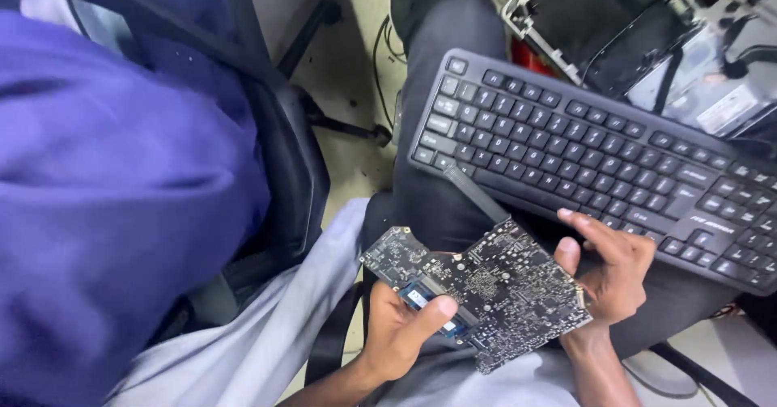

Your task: A person at a repair bench inspects a laptop motherboard while using a keyboard and mouse to look up information.

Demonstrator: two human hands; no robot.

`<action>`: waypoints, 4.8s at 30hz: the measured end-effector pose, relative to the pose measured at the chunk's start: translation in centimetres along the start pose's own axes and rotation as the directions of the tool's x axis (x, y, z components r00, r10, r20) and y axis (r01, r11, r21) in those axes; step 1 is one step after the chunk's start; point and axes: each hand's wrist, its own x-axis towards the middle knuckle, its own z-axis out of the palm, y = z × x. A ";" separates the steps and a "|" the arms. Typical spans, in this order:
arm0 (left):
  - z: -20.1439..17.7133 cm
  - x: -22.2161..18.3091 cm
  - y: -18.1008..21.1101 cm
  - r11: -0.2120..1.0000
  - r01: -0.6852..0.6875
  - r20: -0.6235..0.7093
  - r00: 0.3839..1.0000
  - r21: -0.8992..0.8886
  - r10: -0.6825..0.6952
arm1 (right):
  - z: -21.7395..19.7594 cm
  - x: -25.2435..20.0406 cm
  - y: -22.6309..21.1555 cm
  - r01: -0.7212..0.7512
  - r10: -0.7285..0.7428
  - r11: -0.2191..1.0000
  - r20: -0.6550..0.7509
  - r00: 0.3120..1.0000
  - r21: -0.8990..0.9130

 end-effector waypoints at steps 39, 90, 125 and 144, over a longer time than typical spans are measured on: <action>0.0 0.0 0.3 0.999 0.021 0.125 0.992 0.035 -0.025 | -7.1 5.9 -5.9 0.097 -0.368 0.865 0.490 0.790 0.493; 0.3 -0.6 0.4 0.988 0.033 0.095 0.994 0.148 -0.047 | -2.1 7.0 -5.1 -0.052 -0.303 0.831 0.528 0.793 0.554; 0.5 -1.2 -1.3 0.997 0.054 -0.272 0.962 0.064 -0.034 | -3.3 6.6 1.7 -0.065 0.068 0.996 -0.061 0.996 0.058; -1.1 -1.2 -2.5 0.969 0.057 -0.276 0.961 0.240 0.012 | -3.0 5.8 1.6 0.013 -0.015 1.000 0.114 0.993 0.021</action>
